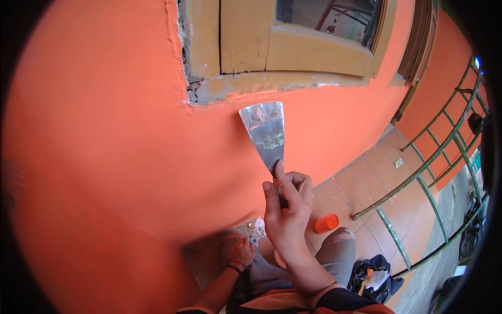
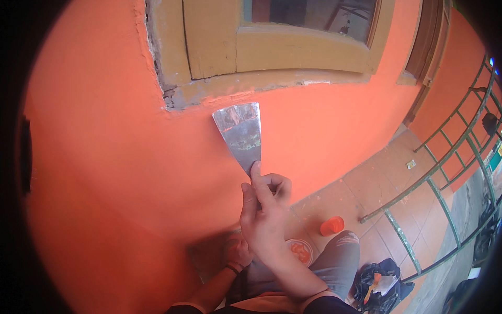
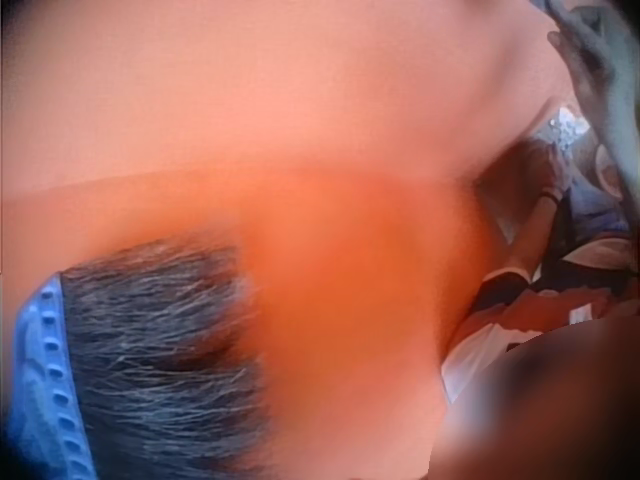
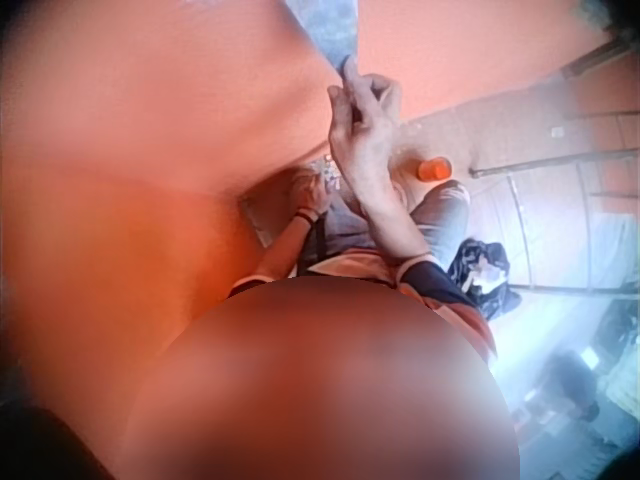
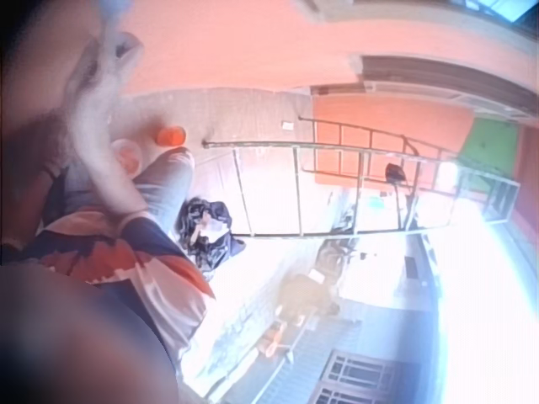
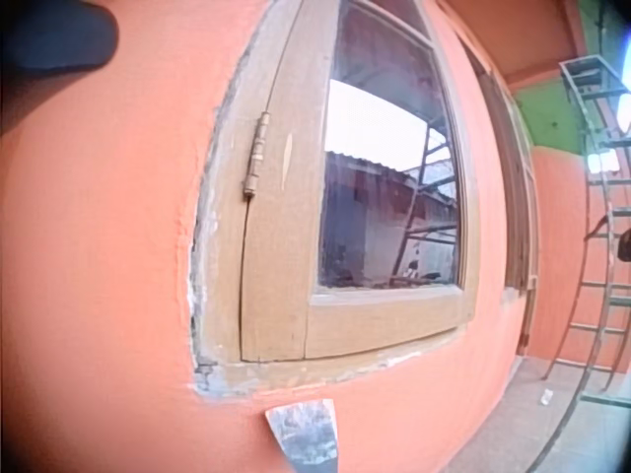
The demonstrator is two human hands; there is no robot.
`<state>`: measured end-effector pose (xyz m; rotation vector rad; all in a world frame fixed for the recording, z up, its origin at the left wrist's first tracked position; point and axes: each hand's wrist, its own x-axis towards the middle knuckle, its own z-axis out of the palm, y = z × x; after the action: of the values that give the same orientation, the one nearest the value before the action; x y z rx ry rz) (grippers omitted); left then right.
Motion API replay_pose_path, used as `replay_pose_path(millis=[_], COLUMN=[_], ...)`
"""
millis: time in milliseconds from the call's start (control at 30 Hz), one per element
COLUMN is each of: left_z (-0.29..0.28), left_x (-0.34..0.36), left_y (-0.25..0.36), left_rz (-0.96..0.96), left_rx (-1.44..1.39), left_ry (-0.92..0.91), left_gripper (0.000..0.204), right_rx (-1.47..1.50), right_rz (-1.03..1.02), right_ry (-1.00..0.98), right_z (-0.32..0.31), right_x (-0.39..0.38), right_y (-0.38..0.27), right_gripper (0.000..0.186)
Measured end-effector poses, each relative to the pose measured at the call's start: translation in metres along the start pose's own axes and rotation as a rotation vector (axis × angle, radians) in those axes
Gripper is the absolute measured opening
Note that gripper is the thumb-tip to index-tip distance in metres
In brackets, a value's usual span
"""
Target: The person scoops orange plaster from a container using a small trowel and applies it to the wall around a window frame with a larger trowel. They repeatedly smooth the surface to fill gaps and create an even finish.
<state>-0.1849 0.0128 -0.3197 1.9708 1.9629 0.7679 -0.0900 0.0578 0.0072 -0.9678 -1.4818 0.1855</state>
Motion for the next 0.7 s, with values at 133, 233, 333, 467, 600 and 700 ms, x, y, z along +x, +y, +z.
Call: replay_pose_path(millis=[133, 233, 333, 467, 600, 700], left_z=[-0.003, -0.005, -0.007, -0.008, -0.007, -0.006], left_x=[0.002, 0.003, 0.004, 0.004, 0.004, 0.004], left_y=[0.002, 0.002, 0.003, 0.006, 0.008, 0.007], left_rz=[0.008, -0.007, -0.005, 0.02, 0.018, 0.024], left_rx=[0.017, -0.013, 0.004, 0.057, 0.05, 0.052], left_ry=[-0.011, -0.051, -0.079, 0.001, 0.012, 0.011], left_gripper=[0.032, 0.035, 0.038, 0.031, 0.03, 0.03], right_rx=[-0.039, -0.024, -0.001, -0.01, -0.012, 0.005], right_rz=[-0.042, -0.062, -0.092, -0.12, -0.147, -0.146], right_ry=[0.032, 0.07, 0.103, 0.122, 0.137, 0.133], right_z=[0.002, 0.008, 0.018, 0.036, 0.045, 0.041], right_x=[0.006, 0.011, 0.016, 0.018, 0.013, 0.008], right_y=[0.01, 0.015, 0.021, 0.035, 0.046, 0.048], right_gripper=[0.045, 0.045, 0.044, 0.046, 0.048, 0.047])
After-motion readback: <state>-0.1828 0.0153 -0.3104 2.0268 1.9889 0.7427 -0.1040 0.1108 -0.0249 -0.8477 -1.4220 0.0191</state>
